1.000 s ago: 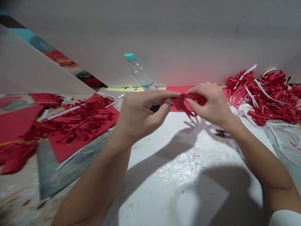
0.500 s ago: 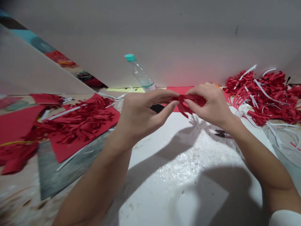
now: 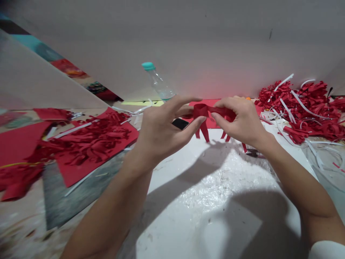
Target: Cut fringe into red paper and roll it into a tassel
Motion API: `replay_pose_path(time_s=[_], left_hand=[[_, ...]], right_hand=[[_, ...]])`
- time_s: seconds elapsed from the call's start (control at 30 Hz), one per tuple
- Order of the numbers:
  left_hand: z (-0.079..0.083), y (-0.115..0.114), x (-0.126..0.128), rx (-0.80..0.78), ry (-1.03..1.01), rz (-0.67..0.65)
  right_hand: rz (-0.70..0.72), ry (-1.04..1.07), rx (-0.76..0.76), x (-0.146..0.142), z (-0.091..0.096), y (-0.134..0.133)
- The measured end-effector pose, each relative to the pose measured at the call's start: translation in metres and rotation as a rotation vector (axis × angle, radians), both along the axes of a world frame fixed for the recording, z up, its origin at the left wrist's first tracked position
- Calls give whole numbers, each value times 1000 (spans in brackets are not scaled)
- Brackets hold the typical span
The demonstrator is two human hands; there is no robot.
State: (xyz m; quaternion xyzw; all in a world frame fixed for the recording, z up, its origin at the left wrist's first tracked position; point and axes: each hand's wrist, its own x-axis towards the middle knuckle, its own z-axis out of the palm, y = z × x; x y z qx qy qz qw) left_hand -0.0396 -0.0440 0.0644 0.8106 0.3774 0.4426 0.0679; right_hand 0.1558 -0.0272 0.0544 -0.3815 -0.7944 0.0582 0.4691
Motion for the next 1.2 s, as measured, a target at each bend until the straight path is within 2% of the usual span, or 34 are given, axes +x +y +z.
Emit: replay_pose_path(time_s=[0.1,0.23,0.57,1.2], left_hand=[[2,0,-1,-54,-25,-20],[2,5,-2,-143,-97,-118],[-5,15,-2,-184,-201,-175],[-10,11,6,-89,-293,-111]], right_hand=[[8,39,-49,0,0,-1],[22,69,-90,2,0,-1],[77,6,-54,2,3,-4],[58,9,39,-2,5,-9]])
